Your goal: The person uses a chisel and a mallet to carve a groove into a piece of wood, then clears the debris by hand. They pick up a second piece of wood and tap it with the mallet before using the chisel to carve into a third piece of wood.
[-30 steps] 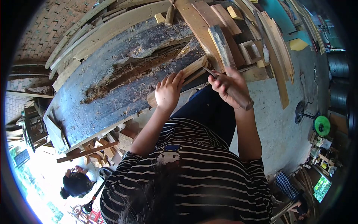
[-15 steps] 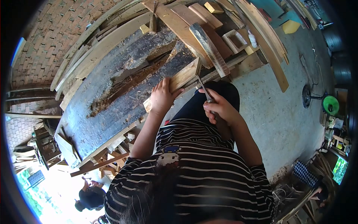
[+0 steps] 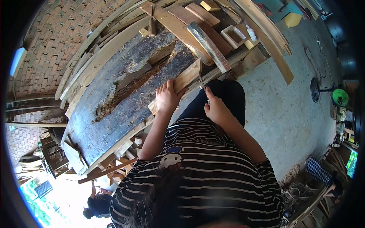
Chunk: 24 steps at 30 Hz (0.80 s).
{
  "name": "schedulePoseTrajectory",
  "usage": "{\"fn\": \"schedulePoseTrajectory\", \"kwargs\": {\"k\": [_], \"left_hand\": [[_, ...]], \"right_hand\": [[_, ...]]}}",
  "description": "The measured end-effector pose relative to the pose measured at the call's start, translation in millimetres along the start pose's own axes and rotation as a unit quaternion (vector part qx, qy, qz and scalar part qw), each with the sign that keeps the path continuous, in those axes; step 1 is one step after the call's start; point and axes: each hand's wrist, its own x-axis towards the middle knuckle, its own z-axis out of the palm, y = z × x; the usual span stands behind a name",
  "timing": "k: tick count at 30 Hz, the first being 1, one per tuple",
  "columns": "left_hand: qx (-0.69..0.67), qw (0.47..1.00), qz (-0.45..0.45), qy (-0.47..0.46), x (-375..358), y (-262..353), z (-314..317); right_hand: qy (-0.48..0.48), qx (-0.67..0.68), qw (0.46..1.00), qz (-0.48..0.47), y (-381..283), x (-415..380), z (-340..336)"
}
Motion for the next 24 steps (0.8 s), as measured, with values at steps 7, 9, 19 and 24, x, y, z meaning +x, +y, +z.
{"fn": "schedulePoseTrajectory", "kwargs": {"k": [7,9,19,24], "left_hand": [[-0.036,0.997,0.012,0.063,2.6,-11.2,-8.8],[-0.035,0.996,0.02,0.08,2.8,-9.3,-16.5],[-0.195,0.964,0.039,0.177,6.6,-9.9,-12.3],[-0.271,0.947,0.031,0.169,1.5,-10.7,-3.9]], "right_hand": [[0.03,0.017,0.994,-0.102,-17.3,-8.1,-15.1],[0.032,0.041,0.99,-0.128,-24.3,-12.9,-19.3],[0.031,0.043,0.981,-0.186,-50.4,-38.1,-46.9],[0.071,-0.008,0.973,-0.218,-52.9,-38.6,-42.6]]}}
